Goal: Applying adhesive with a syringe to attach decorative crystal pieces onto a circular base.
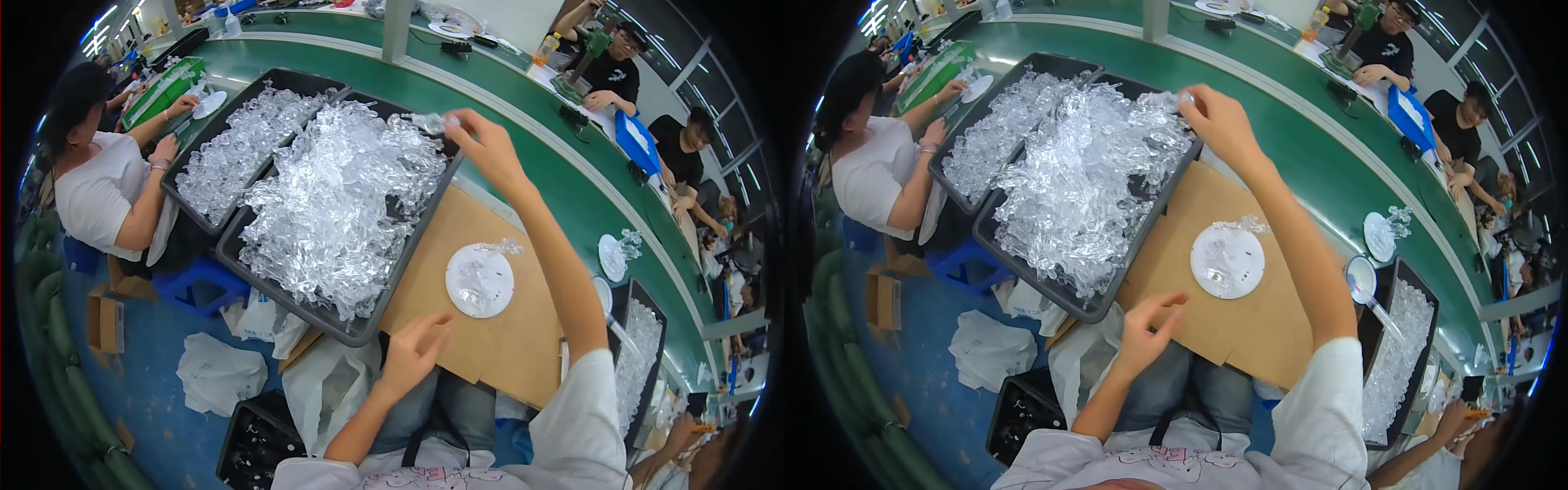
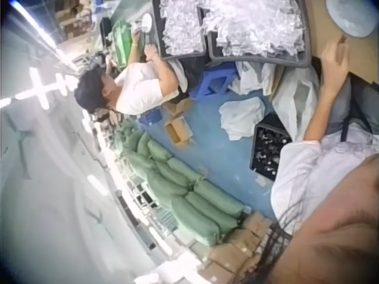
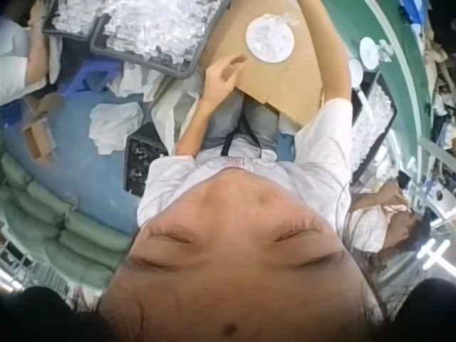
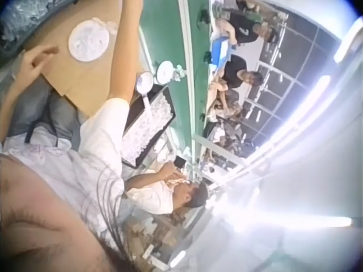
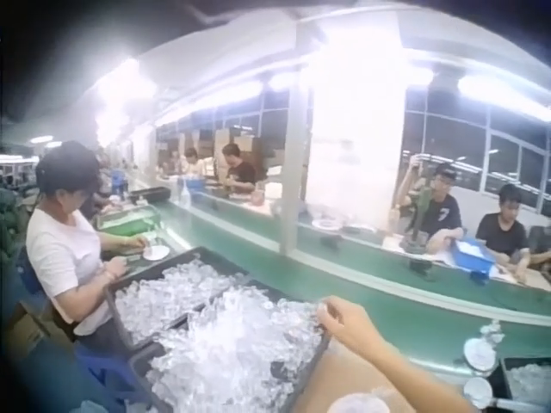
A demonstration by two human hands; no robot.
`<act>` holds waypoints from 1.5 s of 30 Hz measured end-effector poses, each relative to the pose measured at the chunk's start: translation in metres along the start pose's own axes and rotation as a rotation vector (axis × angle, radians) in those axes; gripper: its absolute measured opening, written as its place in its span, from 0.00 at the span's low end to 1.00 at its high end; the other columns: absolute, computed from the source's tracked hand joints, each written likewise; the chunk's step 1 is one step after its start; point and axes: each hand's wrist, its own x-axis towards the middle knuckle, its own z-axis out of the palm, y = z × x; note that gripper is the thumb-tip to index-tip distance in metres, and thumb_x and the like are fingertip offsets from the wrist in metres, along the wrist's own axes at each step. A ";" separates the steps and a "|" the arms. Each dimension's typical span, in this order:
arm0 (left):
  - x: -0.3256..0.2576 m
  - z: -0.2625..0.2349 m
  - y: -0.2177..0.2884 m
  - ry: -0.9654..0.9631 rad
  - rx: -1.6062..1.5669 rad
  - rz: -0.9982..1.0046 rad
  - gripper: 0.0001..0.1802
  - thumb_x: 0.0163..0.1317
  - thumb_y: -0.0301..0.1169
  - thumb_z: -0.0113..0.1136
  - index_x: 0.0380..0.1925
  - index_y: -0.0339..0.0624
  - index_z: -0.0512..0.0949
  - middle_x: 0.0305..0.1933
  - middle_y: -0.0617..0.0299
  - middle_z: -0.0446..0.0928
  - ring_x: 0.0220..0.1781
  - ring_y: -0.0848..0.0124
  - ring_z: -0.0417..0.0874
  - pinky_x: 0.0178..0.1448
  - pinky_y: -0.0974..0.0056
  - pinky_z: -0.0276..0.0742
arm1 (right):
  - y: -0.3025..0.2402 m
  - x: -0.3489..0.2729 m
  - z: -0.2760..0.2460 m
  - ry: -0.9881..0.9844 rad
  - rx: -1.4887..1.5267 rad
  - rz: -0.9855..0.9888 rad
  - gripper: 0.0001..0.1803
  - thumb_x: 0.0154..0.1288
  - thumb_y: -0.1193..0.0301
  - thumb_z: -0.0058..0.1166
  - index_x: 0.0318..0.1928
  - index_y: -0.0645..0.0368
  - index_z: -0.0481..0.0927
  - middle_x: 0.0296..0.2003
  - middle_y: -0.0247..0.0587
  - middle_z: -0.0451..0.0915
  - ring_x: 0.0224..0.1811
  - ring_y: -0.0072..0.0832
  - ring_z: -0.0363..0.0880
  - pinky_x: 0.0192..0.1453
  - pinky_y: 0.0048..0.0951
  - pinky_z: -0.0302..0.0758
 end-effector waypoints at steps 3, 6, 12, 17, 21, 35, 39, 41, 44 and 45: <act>0.017 -0.001 0.015 0.232 -0.654 -0.121 0.21 0.65 0.33 0.57 0.54 0.31 0.71 0.49 0.53 0.78 0.48 0.64 0.81 0.53 0.60 0.77 | -0.033 -0.098 -0.007 0.067 0.184 -0.062 0.18 0.59 0.72 0.59 0.50 0.60 0.79 0.36 0.38 0.81 0.35 0.23 0.77 0.39 0.23 0.74; 0.043 0.005 0.017 0.088 -1.279 -0.158 0.21 0.67 0.29 0.55 0.58 0.33 0.68 0.55 0.53 0.76 0.58 0.64 0.76 0.62 0.60 0.71 | -0.047 -0.204 -0.007 0.164 -0.181 -0.232 0.22 0.50 0.80 0.64 0.49 0.62 0.79 0.40 0.36 0.81 0.36 0.22 0.78 0.38 0.25 0.76; 0.056 0.049 0.019 -0.246 -0.860 -0.209 0.19 0.66 0.28 0.55 0.55 0.30 0.71 0.62 0.51 0.71 0.66 0.61 0.69 0.65 0.58 0.68 | -0.038 -0.268 -0.015 0.183 0.819 0.493 0.20 0.50 0.78 0.67 0.46 0.61 0.79 0.40 0.38 0.80 0.38 0.24 0.80 0.45 0.25 0.75; 0.072 0.052 0.034 -0.269 -0.416 0.042 0.16 0.64 0.25 0.55 0.52 0.35 0.75 0.64 0.53 0.70 0.69 0.60 0.66 0.66 0.60 0.64 | 0.013 -0.246 -0.034 -0.042 0.557 0.575 0.16 0.54 0.75 0.64 0.44 0.65 0.78 0.38 0.39 0.82 0.40 0.23 0.80 0.48 0.23 0.74; 0.085 0.024 0.001 0.008 -0.007 0.104 0.23 0.58 0.26 0.61 0.56 0.38 0.73 0.64 0.50 0.69 0.72 0.56 0.60 0.70 0.56 0.60 | 0.056 -0.224 -0.039 0.116 0.523 0.653 0.19 0.56 0.79 0.62 0.49 0.66 0.74 0.44 0.42 0.81 0.46 0.25 0.79 0.52 0.24 0.74; 0.095 0.023 -0.051 -0.263 -0.017 0.071 0.55 0.42 0.29 0.73 0.71 0.50 0.51 0.69 0.54 0.60 0.69 0.57 0.62 0.71 0.55 0.59 | 0.087 -0.194 -0.006 0.094 0.399 0.615 0.21 0.61 0.77 0.59 0.54 0.65 0.72 0.44 0.41 0.81 0.48 0.24 0.78 0.57 0.25 0.69; 0.096 0.023 -0.058 -0.228 -0.011 0.153 0.52 0.46 0.26 0.70 0.70 0.51 0.53 0.69 0.54 0.61 0.69 0.56 0.63 0.70 0.56 0.61 | 0.087 -0.193 -0.004 0.096 0.391 0.596 0.17 0.62 0.76 0.58 0.52 0.65 0.74 0.42 0.40 0.81 0.46 0.23 0.78 0.56 0.25 0.70; 0.096 0.025 -0.060 -0.224 -0.020 0.166 0.51 0.47 0.25 0.69 0.70 0.51 0.53 0.69 0.55 0.62 0.69 0.56 0.62 0.70 0.56 0.61 | 0.088 -0.195 -0.004 0.089 0.364 0.563 0.18 0.61 0.75 0.61 0.51 0.67 0.74 0.43 0.42 0.81 0.47 0.24 0.78 0.54 0.24 0.71; 0.094 0.026 -0.062 -0.152 -0.005 0.226 0.50 0.48 0.28 0.69 0.70 0.57 0.52 0.62 0.47 0.69 0.63 0.40 0.65 0.70 0.48 0.59 | 0.079 -0.198 0.002 0.096 0.303 0.506 0.17 0.61 0.75 0.61 0.49 0.66 0.74 0.43 0.41 0.81 0.45 0.23 0.79 0.52 0.24 0.72; 0.094 0.027 -0.061 -0.159 -0.003 0.213 0.50 0.49 0.27 0.69 0.70 0.57 0.52 0.62 0.47 0.69 0.63 0.40 0.66 0.70 0.48 0.59 | 0.080 -0.199 0.000 0.099 0.299 0.508 0.17 0.61 0.75 0.61 0.49 0.66 0.74 0.43 0.41 0.81 0.45 0.23 0.79 0.52 0.24 0.72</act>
